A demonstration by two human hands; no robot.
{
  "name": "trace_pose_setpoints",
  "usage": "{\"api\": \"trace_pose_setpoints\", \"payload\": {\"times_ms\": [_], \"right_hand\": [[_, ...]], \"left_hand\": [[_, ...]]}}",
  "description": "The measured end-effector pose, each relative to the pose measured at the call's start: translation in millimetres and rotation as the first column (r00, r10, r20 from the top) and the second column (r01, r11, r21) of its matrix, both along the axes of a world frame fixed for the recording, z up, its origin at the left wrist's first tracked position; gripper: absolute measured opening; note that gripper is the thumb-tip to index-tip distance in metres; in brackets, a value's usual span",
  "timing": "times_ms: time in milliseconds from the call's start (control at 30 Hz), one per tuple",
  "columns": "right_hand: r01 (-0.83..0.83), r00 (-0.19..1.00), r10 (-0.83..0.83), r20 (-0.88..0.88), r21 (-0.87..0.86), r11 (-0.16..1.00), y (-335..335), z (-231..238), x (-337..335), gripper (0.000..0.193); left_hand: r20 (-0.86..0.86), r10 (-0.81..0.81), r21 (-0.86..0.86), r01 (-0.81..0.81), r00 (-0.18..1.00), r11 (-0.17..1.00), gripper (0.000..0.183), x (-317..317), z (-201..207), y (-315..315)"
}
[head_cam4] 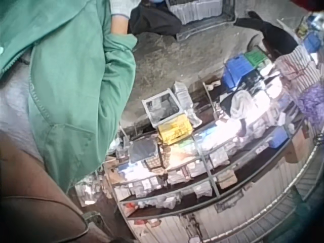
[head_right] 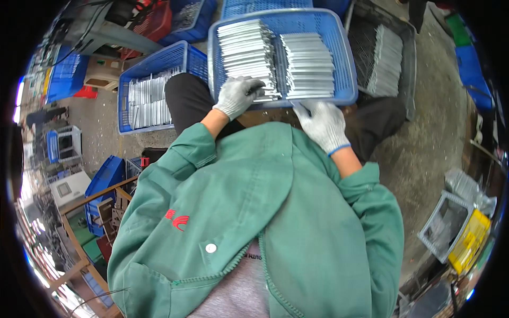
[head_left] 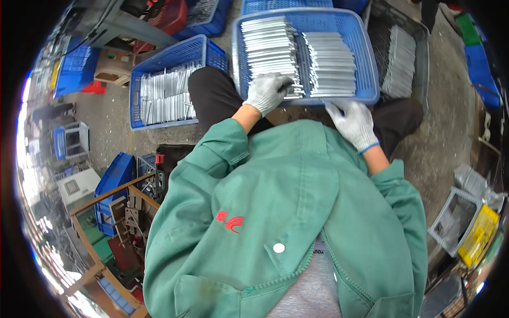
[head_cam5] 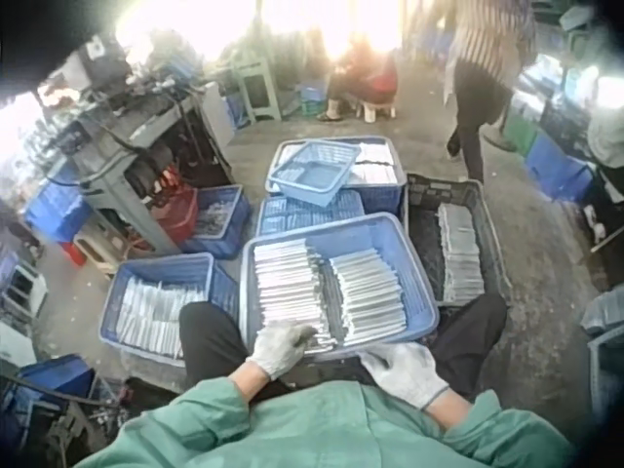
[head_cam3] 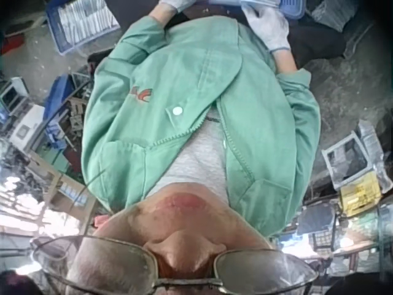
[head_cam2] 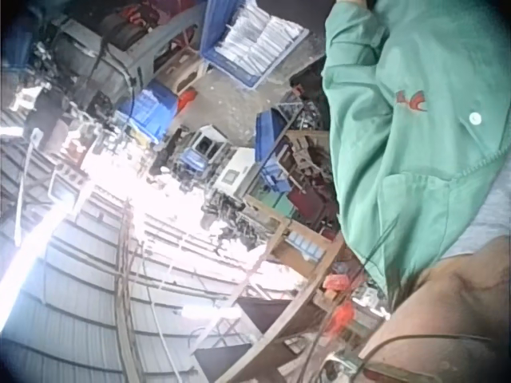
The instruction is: Sorting and arranging small metal components into plastic crates.
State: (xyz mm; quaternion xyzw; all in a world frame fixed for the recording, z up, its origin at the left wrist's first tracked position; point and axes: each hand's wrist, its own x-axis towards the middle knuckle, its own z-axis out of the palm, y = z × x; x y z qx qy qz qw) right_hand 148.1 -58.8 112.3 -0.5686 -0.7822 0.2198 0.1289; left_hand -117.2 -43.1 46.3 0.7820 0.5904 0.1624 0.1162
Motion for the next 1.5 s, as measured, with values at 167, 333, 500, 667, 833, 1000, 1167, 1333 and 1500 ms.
{"api": "trace_pose_setpoints", "payload": {"times_ms": [167, 333, 500, 667, 833, 1000, 1167, 1333, 1500], "right_hand": [[0.012, 0.998, -0.013, -0.059, -0.031, 0.999, -5, -18, 9, 0.03], [0.04, 0.996, -0.046, -0.078, -0.073, 0.997, -6, -27, 15, 0.03], [0.053, 0.99, -0.064, -0.127, -0.082, 0.995, -4, -38, 15, 0.03], [0.072, 0.986, -0.084, -0.144, -0.088, 0.994, -2, -48, 14, 0.03], [0.08, 0.983, -0.091, -0.159, -0.07, 0.994, 0, -56, 14, 0.029], [0.086, 0.985, -0.095, -0.144, -0.069, 0.994, 1, -61, 13, 0.028], [0.079, 0.992, -0.089, -0.091, -0.109, 0.991, 6, -55, 11, 0.029], [0.07, 0.988, -0.07, -0.138, -0.001, 0.998, 8, -59, 9, 0.032], [0.093, 0.504, -0.731, -0.46, -0.813, 0.575, 47, -17, -37, 0.029]], "left_hand": [[-0.142, 0.013, -0.151, -0.034, 0.99, 0.988, 0.04, -12, -12, 12], [-0.224, -0.068, -0.218, 0.018, 0.972, 0.976, 0.057, -14, -16, 14], [-0.348, -0.171, -0.27, 0.076, 0.922, 0.96, 0.079, -11, -19, 27], [-0.403, -0.226, -0.34, 0.084, 0.887, 0.937, 0.098, -14, -27, 41], [-0.383, -0.233, -0.367, 0.084, 0.894, 0.926, 0.108, -19, -34, 52], [-0.369, -0.279, -0.389, 0.126, 0.886, 0.913, 0.112, -18, -35, 60], [-0.379, -0.282, -0.419, 0.108, 0.882, 0.902, 0.115, -15, -35, 72], [-0.357, -0.224, -0.453, 0.042, 0.907, 0.891, 0.116, -12, -27, 59], [-0.364, -0.122, -0.446, -0.058, 0.924, 0.893, 0.116, -24, -22, 47]]}}
